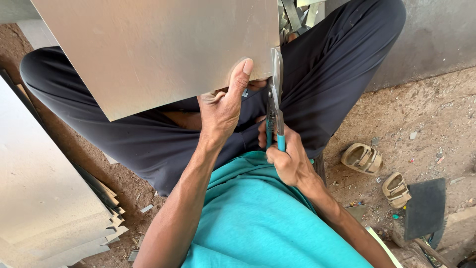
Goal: The person sits cross-legged on the ground and uses tin snips to cut a rectangular metal sheet. They repeatedly trim the edges of the sheet, creating small metal scraps that fall onto the floor. The person handles the sheet with both hands, adjusting its position to make precise cuts along the perimeter.
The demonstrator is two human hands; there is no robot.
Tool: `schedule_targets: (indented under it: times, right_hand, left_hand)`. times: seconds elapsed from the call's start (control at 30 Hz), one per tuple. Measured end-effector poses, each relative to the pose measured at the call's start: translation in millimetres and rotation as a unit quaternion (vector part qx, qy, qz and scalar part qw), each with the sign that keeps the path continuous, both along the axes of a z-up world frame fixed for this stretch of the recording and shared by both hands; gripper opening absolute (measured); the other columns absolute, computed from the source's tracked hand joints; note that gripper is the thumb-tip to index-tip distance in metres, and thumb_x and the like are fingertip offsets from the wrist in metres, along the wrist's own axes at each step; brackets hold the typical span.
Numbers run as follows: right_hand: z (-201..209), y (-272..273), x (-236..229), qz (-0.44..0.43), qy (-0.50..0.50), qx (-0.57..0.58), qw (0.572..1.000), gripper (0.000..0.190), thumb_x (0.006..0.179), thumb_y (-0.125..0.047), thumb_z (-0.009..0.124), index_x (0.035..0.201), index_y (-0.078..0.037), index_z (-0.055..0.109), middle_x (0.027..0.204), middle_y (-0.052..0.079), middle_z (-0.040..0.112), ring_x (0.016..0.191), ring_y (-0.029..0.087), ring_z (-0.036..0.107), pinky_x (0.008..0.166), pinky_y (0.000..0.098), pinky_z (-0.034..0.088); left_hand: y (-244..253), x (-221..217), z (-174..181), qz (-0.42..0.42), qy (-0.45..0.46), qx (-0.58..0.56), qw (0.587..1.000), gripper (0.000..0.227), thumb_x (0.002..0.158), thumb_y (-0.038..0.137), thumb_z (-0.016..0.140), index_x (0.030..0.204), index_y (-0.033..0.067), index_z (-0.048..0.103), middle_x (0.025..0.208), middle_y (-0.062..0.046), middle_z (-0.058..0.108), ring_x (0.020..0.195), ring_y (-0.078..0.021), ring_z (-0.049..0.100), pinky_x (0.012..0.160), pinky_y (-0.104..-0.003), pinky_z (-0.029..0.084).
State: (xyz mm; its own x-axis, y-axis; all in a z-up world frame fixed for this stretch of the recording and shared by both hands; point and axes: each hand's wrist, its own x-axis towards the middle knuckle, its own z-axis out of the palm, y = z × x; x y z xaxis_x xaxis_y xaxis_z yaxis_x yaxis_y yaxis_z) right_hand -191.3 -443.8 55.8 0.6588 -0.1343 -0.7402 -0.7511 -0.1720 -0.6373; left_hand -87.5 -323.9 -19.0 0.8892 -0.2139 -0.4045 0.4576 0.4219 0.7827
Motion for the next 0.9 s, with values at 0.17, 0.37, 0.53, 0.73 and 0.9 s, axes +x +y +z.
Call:
schedule_targets:
  times: [0.17,0.37,0.53,0.73,0.9]
  right_hand:
    - [-7.3,3.2,-1.5,0.006,-0.016,-0.073,0.997,0.015,0.077,-0.008,0.051,0.085,0.001,0.06,0.061,0.007,0.055,0.052,0.018,0.052,0.048,0.0355,0.043]
    - [9.2,-45.9,8.3,0.247,-0.079,-0.345,0.902,0.015,0.085,-0.008,0.059,0.097,-0.001,0.057,0.073,0.014,0.059,0.066,0.029,0.06,0.058,0.0416,0.046]
    - [4.2,-41.9,-15.8,0.309,-0.35,-0.284,0.837,0.008,0.086,-0.007,0.056,0.093,-0.003,0.057,0.076,0.018,0.064,0.072,0.031,0.061,0.07,0.0429,0.048]
    - [-9.4,-34.5,-42.8,0.035,-0.022,-0.065,0.997,0.014,0.075,-0.01,0.054,0.081,0.0,0.062,0.064,0.007,0.059,0.058,0.017,0.055,0.056,0.0372,0.047]
    - [-2.5,-28.3,-40.8,-0.022,-0.009,0.011,1.0,0.023,0.072,-0.011,0.054,0.091,-0.001,0.063,0.075,0.005,0.06,0.069,0.017,0.059,0.066,0.0325,0.053]
  left_hand:
    - [2.4,1.6,2.2,-0.004,0.0,0.064,0.998,0.026,0.099,0.019,0.073,0.114,-0.0021,0.076,0.094,-0.008,0.078,0.084,-0.0142,0.074,0.079,-0.029,0.062]
    - [13.3,1.9,17.1,0.186,0.028,0.006,0.982,0.021,0.089,0.015,0.08,0.1,-0.0018,0.075,0.09,-0.005,0.074,0.074,-0.0131,0.069,0.068,-0.029,0.059]
    - [-25.8,-3.2,37.6,0.174,-0.021,0.13,0.976,0.016,0.09,0.009,0.083,0.095,-0.0021,0.072,0.088,-0.003,0.07,0.075,-0.0101,0.064,0.069,-0.027,0.055]
    - [6.1,-7.7,19.1,0.084,-0.157,0.039,0.983,0.011,0.096,0.003,0.078,0.103,-0.0026,0.071,0.094,-0.006,0.072,0.085,-0.0107,0.067,0.08,-0.026,0.056]
    - [62.6,7.8,21.7,0.092,-0.002,-0.057,0.994,0.017,0.09,0.012,0.078,0.095,-0.0037,0.074,0.089,-0.014,0.076,0.075,-0.018,0.072,0.068,-0.033,0.059]
